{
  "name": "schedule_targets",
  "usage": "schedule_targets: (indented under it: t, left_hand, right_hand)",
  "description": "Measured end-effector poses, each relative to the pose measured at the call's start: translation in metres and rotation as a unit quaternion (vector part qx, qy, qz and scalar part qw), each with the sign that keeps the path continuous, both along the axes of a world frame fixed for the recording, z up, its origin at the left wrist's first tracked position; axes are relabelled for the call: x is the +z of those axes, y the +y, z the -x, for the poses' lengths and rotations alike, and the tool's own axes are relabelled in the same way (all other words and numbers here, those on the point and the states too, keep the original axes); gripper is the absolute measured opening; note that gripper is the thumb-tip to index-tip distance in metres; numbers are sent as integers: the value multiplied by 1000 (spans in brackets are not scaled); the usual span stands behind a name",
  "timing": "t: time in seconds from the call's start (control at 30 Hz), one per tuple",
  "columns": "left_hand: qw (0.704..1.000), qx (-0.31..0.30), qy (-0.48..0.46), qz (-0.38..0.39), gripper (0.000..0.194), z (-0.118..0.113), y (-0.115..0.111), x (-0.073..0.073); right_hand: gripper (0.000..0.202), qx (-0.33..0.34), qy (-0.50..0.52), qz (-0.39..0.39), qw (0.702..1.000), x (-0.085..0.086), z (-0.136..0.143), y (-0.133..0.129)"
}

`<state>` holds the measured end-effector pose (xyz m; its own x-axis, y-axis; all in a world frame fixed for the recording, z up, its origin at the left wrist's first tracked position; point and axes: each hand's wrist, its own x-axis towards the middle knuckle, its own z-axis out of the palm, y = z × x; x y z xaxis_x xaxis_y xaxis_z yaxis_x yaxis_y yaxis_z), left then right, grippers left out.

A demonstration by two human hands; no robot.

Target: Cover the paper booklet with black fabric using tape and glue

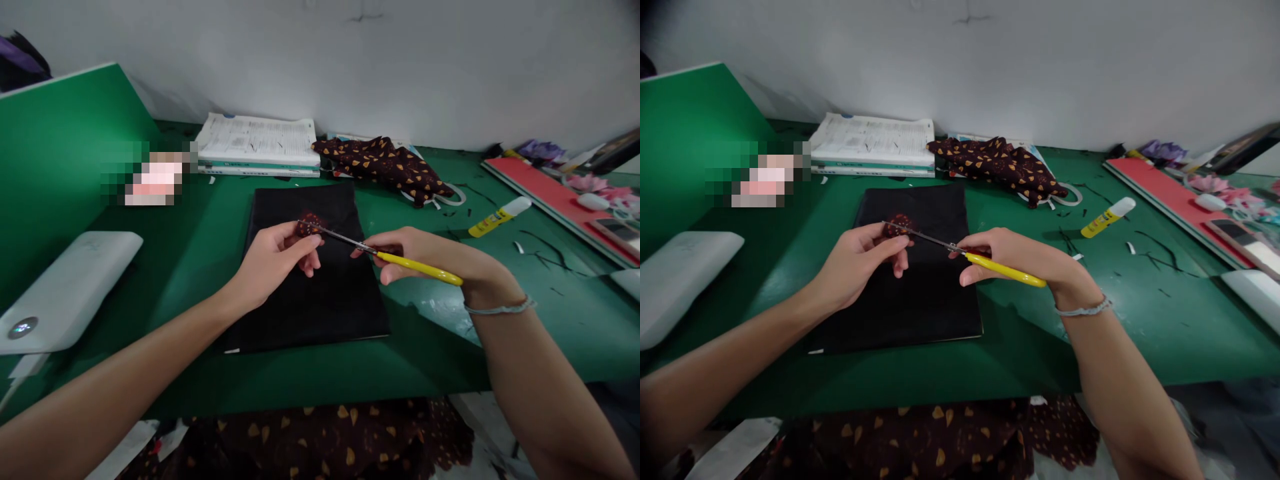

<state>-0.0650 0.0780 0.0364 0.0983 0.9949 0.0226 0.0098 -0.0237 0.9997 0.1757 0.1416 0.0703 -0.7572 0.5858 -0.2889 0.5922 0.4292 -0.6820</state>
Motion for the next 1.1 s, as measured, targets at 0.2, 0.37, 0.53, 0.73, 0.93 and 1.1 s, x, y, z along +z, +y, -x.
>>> schedule_targets:
  t: [0.2,0.37,0.53,0.73,0.93,1.1]
  left_hand:
    - [1000,0,-6,-3,13,0,1,-2]
    - [1000,-7,-14,3,16,1,1,-3]
    - [1000,2,-14,6,17,2,1,-4]
    - [1000,9,-10,-6,15,1,1,-5]
    - [1000,11,-10,-11,15,1,2,-5]
    - [1000,13,-7,-14,15,1,1,-5]
  right_hand:
    - [63,5,8,2,1000,1,0,-1]
    - [65,9,7,5,1000,1,0,-2]
    - [65,16,21,13,1000,0,1,-2]
    - [67,28,40,19,999,0,3,-3]
    - [63,22,44,24,999,0,3,-3]
    - [63,11,38,24,999,0,3,-2]
